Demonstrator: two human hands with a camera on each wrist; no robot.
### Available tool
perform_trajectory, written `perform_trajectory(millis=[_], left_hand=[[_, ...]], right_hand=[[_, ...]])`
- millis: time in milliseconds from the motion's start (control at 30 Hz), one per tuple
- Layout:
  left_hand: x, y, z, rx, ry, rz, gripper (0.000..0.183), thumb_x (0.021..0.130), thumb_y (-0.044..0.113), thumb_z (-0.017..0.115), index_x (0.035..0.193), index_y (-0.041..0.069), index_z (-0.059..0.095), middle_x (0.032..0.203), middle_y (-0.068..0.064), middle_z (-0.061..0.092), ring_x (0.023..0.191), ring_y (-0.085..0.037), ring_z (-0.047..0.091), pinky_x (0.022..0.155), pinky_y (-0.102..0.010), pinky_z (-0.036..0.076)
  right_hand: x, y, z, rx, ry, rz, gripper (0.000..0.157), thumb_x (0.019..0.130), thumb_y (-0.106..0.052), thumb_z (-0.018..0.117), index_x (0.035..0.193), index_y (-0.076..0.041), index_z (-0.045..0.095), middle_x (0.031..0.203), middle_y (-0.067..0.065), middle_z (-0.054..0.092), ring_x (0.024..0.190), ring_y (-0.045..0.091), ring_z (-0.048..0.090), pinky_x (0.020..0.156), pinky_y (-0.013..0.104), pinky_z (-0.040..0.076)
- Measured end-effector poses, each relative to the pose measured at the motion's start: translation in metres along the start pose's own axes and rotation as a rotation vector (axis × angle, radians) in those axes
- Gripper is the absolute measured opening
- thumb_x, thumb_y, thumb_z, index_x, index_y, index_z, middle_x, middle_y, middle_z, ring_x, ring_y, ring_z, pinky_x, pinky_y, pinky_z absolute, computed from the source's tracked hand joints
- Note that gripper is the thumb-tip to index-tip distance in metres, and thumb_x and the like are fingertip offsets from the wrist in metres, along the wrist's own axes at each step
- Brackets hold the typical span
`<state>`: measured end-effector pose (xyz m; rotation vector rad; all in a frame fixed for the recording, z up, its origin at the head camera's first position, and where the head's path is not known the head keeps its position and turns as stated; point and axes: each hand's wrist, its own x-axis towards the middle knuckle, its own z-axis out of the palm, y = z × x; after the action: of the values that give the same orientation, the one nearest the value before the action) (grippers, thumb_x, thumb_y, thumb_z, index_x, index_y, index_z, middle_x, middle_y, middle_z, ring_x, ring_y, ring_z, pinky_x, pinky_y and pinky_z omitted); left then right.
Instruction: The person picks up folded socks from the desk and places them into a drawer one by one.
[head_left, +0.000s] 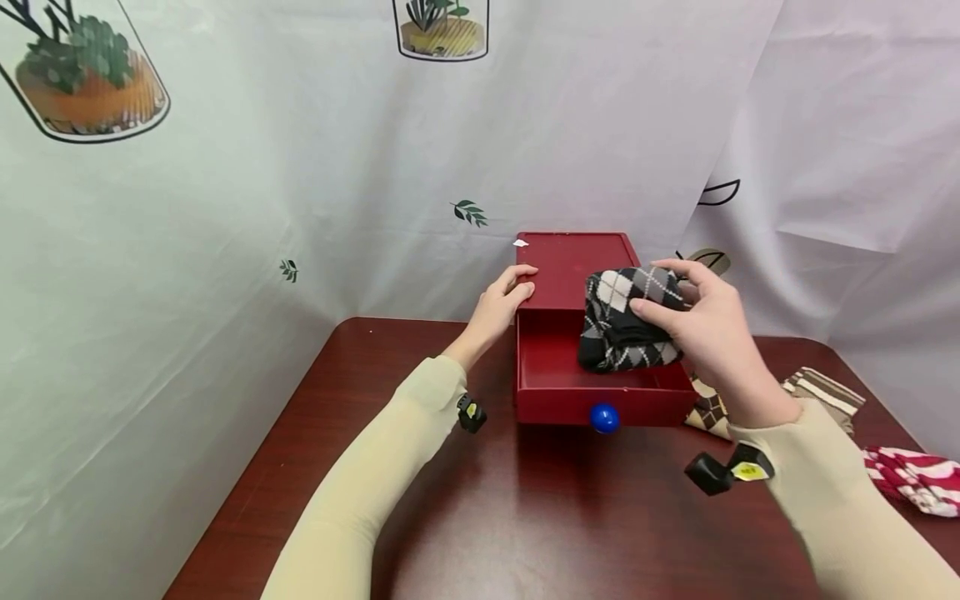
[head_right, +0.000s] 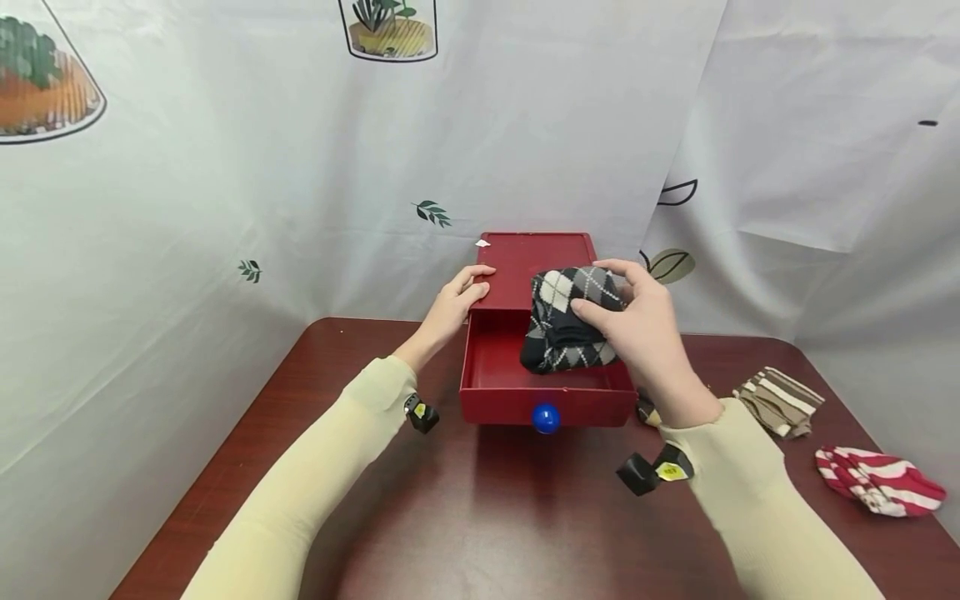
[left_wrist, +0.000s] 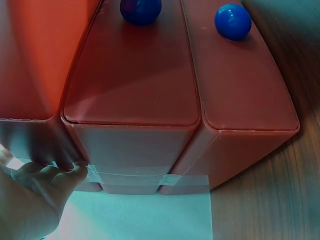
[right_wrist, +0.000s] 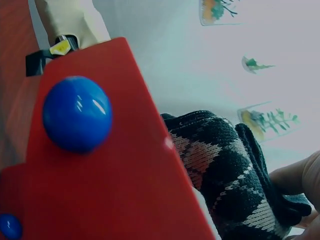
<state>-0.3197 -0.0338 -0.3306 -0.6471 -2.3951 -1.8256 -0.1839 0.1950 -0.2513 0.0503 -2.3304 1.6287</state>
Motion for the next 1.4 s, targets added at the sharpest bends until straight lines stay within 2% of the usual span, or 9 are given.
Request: perform_trajectory(millis=[100,233,433,667,900,1033,1133,1300,1400], left_hand=[[0.002,-0.005,0.001,0.0,-0.003,0.004,0.031,0.093,0.034,0.049,0.123,0.031,0.055,0.121,0.004,0.057,0.1,-0.014,0.052,0.084,-0.033,0.041],[0.003,-0.005,0.002,0.008,-0.007,0.005,0.032,0.093,0.035,0.049,0.124,0.03,0.055,0.122,0.003,0.056,0.099,-0.015,0.052,0.082,-0.034,0.04],[0.004,-0.007,0.003,0.027,-0.007,0.005,0.031,0.094,0.036,0.049,0.124,0.03,0.055,0.123,0.003,0.055,0.097,-0.013,0.05,0.078,-0.033,0.039],[0.004,-0.007,0.003,0.033,-0.009,0.016,0.032,0.094,0.037,0.049,0.124,0.031,0.055,0.113,-0.002,0.056,0.067,-0.02,0.044,0.066,-0.033,0.037],[0.002,-0.005,0.004,0.038,-0.004,0.023,0.032,0.093,0.037,0.05,0.123,0.031,0.055,0.112,0.001,0.058,0.082,-0.017,0.051,0.071,-0.032,0.039],[0.002,-0.005,0.003,0.046,-0.002,0.033,0.032,0.093,0.037,0.05,0.123,0.031,0.055,0.121,0.003,0.056,0.099,-0.013,0.052,0.081,-0.034,0.039],[0.003,-0.006,0.002,0.047,-0.006,0.032,0.032,0.093,0.038,0.049,0.123,0.031,0.055,0.127,0.003,0.053,0.11,-0.01,0.049,0.088,-0.036,0.038],[0.003,-0.006,0.0,0.052,-0.001,0.027,0.032,0.093,0.039,0.049,0.123,0.032,0.055,0.127,0.004,0.053,0.111,-0.01,0.049,0.091,-0.037,0.038],[0.003,-0.006,-0.001,0.048,0.005,0.014,0.032,0.092,0.039,0.05,0.123,0.033,0.055,0.125,0.004,0.054,0.105,-0.014,0.05,0.086,-0.036,0.039]], right_hand=[[0.001,0.0,0.012,0.019,-0.023,-0.018,0.05,0.081,-0.014,0.072,0.126,-0.013,0.05,0.116,0.022,0.054,0.087,0.013,0.059,0.064,0.024,0.052],[0.002,0.0,0.023,-0.023,-0.052,-0.003,0.053,0.081,-0.015,0.071,0.129,-0.009,0.048,0.115,0.023,0.054,0.094,0.023,0.056,0.065,0.023,0.051],[0.004,0.0,0.035,-0.112,-0.083,-0.005,0.051,0.082,-0.018,0.07,0.128,-0.012,0.049,0.113,0.021,0.056,0.096,0.029,0.057,0.071,0.031,0.052],[0.006,0.004,0.049,-0.126,-0.133,-0.014,0.049,0.082,-0.016,0.07,0.126,-0.01,0.051,0.105,0.021,0.058,0.087,0.028,0.061,0.07,0.035,0.052],[0.008,0.009,0.059,-0.153,-0.179,-0.023,0.047,0.082,-0.013,0.07,0.124,-0.008,0.051,0.098,0.022,0.06,0.079,0.026,0.062,0.067,0.034,0.052],[0.009,0.01,0.063,-0.18,-0.231,-0.008,0.048,0.082,-0.013,0.07,0.124,-0.008,0.049,0.099,0.022,0.058,0.08,0.028,0.061,0.067,0.035,0.053],[0.01,0.011,0.064,-0.192,-0.271,0.011,0.047,0.082,-0.013,0.07,0.123,-0.008,0.047,0.102,0.022,0.055,0.081,0.03,0.059,0.061,0.036,0.053],[0.01,0.012,0.066,-0.262,-0.329,0.053,0.046,0.082,-0.016,0.07,0.12,-0.007,0.046,0.104,0.02,0.05,0.08,0.03,0.055,0.052,0.035,0.051],[0.011,0.012,0.068,-0.338,-0.382,0.054,0.045,0.082,-0.019,0.07,0.118,-0.007,0.047,0.103,0.017,0.05,0.083,0.028,0.052,0.059,0.033,0.049]])
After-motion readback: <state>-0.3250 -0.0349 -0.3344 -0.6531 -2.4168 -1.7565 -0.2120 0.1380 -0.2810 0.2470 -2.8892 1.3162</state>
